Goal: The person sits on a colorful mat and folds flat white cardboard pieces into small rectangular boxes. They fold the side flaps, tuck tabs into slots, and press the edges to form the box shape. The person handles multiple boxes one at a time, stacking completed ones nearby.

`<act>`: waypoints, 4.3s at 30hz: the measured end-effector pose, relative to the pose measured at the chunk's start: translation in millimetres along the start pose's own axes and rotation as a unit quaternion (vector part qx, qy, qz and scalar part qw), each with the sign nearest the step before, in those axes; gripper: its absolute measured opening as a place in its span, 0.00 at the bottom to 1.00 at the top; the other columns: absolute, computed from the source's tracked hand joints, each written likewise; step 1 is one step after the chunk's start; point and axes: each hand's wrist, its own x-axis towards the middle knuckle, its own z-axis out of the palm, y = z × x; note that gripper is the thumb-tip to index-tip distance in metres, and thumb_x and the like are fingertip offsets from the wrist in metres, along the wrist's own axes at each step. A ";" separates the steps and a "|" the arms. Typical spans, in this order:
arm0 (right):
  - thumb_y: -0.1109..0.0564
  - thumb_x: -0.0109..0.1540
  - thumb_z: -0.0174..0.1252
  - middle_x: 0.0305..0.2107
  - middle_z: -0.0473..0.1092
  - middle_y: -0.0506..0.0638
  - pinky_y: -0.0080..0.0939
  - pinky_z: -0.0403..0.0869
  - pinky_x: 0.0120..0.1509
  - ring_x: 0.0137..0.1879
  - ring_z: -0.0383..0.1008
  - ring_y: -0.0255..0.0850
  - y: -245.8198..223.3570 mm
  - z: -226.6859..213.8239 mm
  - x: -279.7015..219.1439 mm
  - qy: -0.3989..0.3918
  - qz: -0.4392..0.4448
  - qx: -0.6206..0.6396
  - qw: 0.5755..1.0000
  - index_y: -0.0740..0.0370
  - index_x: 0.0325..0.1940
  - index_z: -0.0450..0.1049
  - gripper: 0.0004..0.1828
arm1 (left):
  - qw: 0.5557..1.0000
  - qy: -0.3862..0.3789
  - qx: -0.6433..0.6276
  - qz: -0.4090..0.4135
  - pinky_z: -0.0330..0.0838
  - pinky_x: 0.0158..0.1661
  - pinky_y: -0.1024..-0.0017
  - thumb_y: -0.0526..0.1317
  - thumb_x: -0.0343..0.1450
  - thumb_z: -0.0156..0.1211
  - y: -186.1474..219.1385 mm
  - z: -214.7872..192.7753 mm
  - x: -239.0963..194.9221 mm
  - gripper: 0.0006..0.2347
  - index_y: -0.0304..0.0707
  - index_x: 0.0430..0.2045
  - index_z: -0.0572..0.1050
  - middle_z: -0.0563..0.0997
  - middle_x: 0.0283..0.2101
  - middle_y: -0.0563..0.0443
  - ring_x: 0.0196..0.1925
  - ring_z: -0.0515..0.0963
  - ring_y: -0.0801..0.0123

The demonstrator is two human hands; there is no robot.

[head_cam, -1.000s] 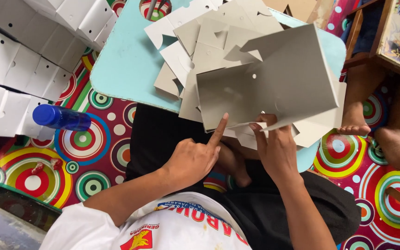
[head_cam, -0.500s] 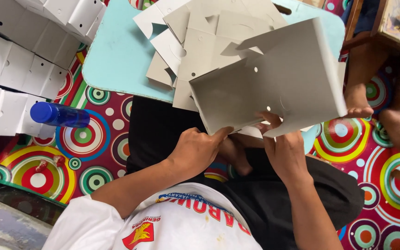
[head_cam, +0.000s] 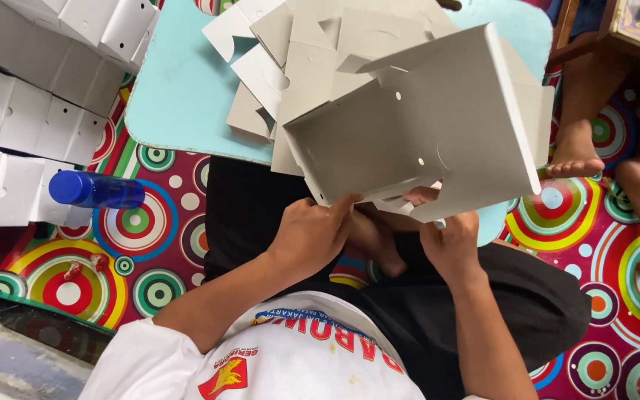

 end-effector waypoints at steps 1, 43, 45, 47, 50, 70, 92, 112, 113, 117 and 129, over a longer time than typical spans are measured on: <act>0.66 0.68 0.56 0.38 0.75 0.43 0.49 0.74 0.50 0.41 0.75 0.47 1.6 0.3 0.2 0.012 -0.009 0.001 1.000 0.53 0.47 0.77 0.10 | 1.000 0.005 -0.002 -0.003 0.80 0.34 0.64 0.36 0.71 0.52 0.9 0.4 0.4 0.13 0.43 0.48 0.76 0.73 0.09 0.57 0.13 0.79 0.61; 0.68 0.63 0.57 0.42 0.75 0.45 0.46 0.73 0.54 0.53 0.72 0.47 -4.0 1.4 -14.2 -0.039 0.104 0.049 0.993 0.54 0.45 0.73 0.12 | 0.991 0.061 0.117 0.011 0.59 0.17 0.71 0.40 0.71 0.58 -2.7 53.6 -2.4 0.06 0.48 0.23 0.71 0.70 0.08 0.59 0.09 0.71 0.65; 0.67 0.62 0.62 0.38 0.74 0.47 0.50 0.74 0.54 0.48 0.75 0.51 11.8 8.4 -21.4 -0.003 0.080 0.041 0.996 0.55 0.44 0.76 0.10 | 0.994 0.073 0.086 0.017 0.63 0.18 0.71 0.39 0.69 0.56 -0.7 44.4 3.2 0.04 0.47 0.23 0.73 0.69 0.08 0.58 0.08 0.72 0.64; 0.66 0.60 0.67 0.35 0.74 0.49 0.53 0.76 0.53 0.44 0.78 0.55 22.8 6.6 -26.7 0.025 0.060 0.037 0.997 0.56 0.42 0.79 0.09 | 0.995 0.079 0.051 0.016 0.67 0.20 0.71 0.37 0.68 0.54 2.8 35.5 7.3 0.03 0.46 0.23 0.74 0.68 0.07 0.57 0.08 0.73 0.63; 0.62 0.58 0.71 0.36 0.77 0.51 0.53 0.74 0.55 0.46 0.78 0.54 29.6 -6.4 -36.3 -0.021 0.074 0.045 0.996 0.57 0.41 0.80 0.09 | 0.991 0.092 0.093 0.013 0.65 0.17 0.67 0.41 0.65 0.58 8.9 25.5 6.2 0.02 0.51 0.21 0.73 0.66 0.07 0.59 0.07 0.71 0.62; 0.72 0.68 0.57 0.46 0.70 0.58 0.64 0.73 0.57 0.49 0.73 0.60 -7.7 9.0 -31.6 0.042 0.146 0.097 0.984 0.67 0.49 0.70 0.07 | 0.997 0.073 0.027 -0.005 0.72 0.29 0.70 0.41 0.62 0.61 19.4 17.3 4.3 0.05 0.47 0.27 0.73 0.73 0.11 0.61 0.15 0.79 0.62; 0.74 0.64 0.61 0.44 0.67 0.58 0.47 0.76 0.38 0.42 0.74 0.52 37.9 40.7 -74.9 0.090 0.055 0.096 0.990 0.58 0.54 0.71 0.19 | 0.995 0.097 0.023 0.002 0.72 0.33 0.67 0.43 0.69 0.55 23.1 30.2 10.2 0.03 0.49 0.26 0.70 0.72 0.10 0.61 0.15 0.79 0.60; 0.65 0.56 0.72 0.43 0.66 0.52 0.47 0.81 0.43 0.46 0.71 0.52 29.4 -10.6 -41.6 -0.009 -0.152 -0.263 0.953 0.46 0.53 0.80 0.23 | 0.993 0.106 0.059 -0.001 0.68 0.31 0.67 0.40 0.65 0.56 21.9 30.9 17.4 0.02 0.50 0.24 0.70 0.70 0.11 0.64 0.15 0.78 0.62; 0.65 0.56 0.72 0.43 0.66 0.52 0.47 0.81 0.43 0.46 0.71 0.52 32.9 -10.8 -43.1 -0.009 -0.151 -0.264 0.953 0.46 0.53 0.80 0.23 | 0.993 0.106 0.059 0.000 0.68 0.31 0.67 0.40 0.65 0.56 21.9 30.3 17.6 0.02 0.50 0.24 0.70 0.70 0.11 0.64 0.15 0.78 0.62; 0.65 0.58 0.74 0.53 0.63 0.57 0.51 0.83 0.42 0.56 0.75 0.62 34.2 -14.2 -35.5 0.000 -0.036 -0.104 0.994 0.60 0.49 0.81 0.16 | 0.990 0.126 0.056 0.018 0.68 0.30 0.69 0.39 0.66 0.56 22.9 24.5 21.5 0.02 0.49 0.23 0.70 0.68 0.10 0.62 0.13 0.76 0.62; 0.67 0.63 0.67 0.66 0.60 0.65 0.57 0.82 0.54 0.71 0.65 0.70 -16.5 -27.9 25.4 -0.084 -0.099 -0.092 0.987 0.69 0.38 0.77 0.04 | 0.996 0.083 0.005 0.030 0.70 0.32 0.62 0.36 0.71 0.53 23.3 19.4 24.6 0.05 0.43 0.24 0.72 0.73 0.16 0.58 0.18 0.77 0.65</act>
